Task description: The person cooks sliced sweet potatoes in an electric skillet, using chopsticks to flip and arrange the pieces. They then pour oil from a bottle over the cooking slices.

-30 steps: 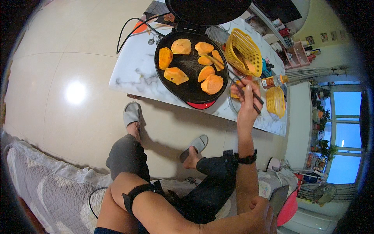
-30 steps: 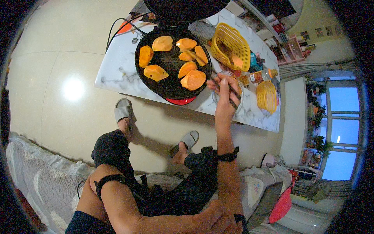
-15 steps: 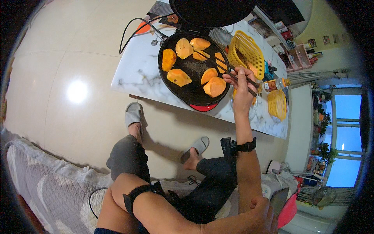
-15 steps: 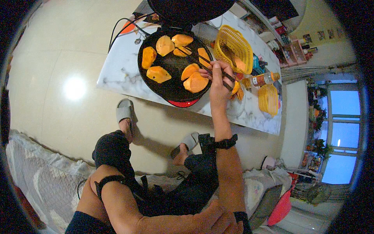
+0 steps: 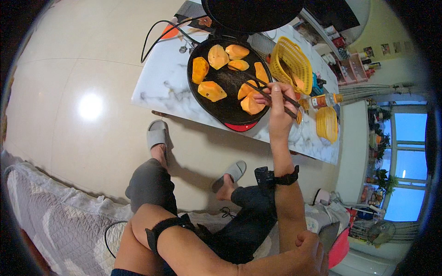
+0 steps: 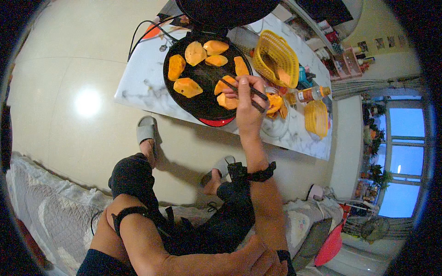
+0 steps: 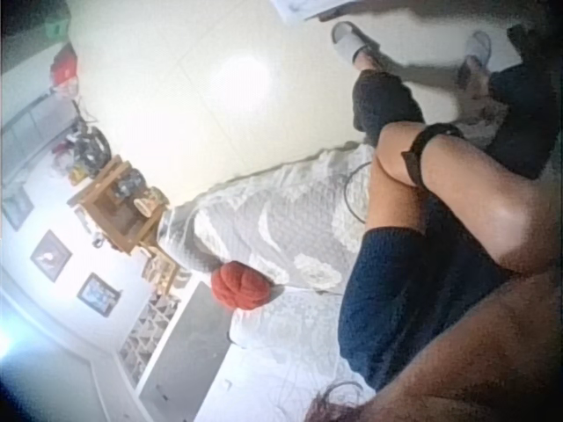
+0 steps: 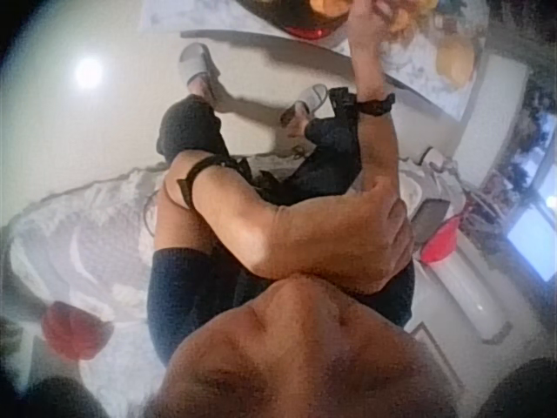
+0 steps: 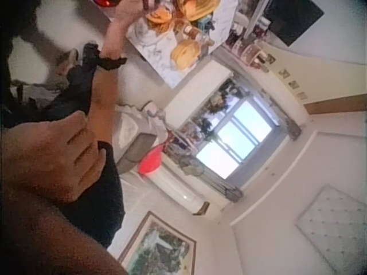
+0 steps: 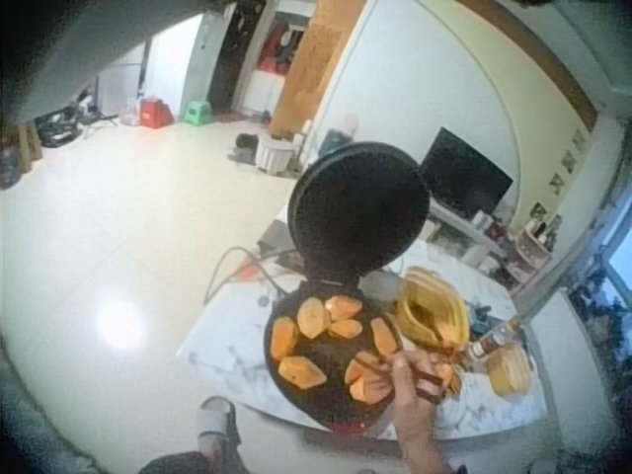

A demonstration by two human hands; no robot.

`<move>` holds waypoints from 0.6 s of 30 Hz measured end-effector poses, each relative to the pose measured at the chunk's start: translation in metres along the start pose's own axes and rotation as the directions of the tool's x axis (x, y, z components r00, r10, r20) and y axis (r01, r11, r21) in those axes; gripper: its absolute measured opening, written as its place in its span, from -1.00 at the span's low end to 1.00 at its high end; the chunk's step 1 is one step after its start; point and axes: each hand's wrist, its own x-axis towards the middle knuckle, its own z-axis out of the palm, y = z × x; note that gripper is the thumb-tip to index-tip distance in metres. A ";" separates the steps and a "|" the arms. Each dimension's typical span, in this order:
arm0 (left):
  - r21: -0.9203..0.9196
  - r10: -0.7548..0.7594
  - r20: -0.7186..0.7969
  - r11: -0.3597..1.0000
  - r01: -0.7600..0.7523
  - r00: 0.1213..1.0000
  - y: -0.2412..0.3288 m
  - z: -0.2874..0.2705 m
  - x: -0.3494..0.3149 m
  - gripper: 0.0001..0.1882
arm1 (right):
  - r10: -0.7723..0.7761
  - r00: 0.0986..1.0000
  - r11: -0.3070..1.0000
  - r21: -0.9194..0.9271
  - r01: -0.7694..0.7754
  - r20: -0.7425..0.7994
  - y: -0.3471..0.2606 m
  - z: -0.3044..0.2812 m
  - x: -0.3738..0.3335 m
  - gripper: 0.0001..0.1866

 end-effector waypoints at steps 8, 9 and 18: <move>0.001 0.005 0.011 1.000 -0.005 1.000 0.000 -0.001 0.001 -0.78 | -0.020 0.995 0.999 0.041 0.016 0.095 0.001 0.014 -0.009 -0.77; 0.002 0.006 0.012 1.000 -0.006 1.000 0.000 -0.001 0.001 -0.78 | -0.030 0.998 0.999 0.013 0.030 0.053 0.000 0.006 -0.007 -0.76; 0.009 0.012 0.016 1.000 -0.012 1.000 0.002 -0.002 0.001 -0.77 | -0.018 0.999 1.000 -0.027 0.017 -0.044 0.014 -0.031 0.006 -0.74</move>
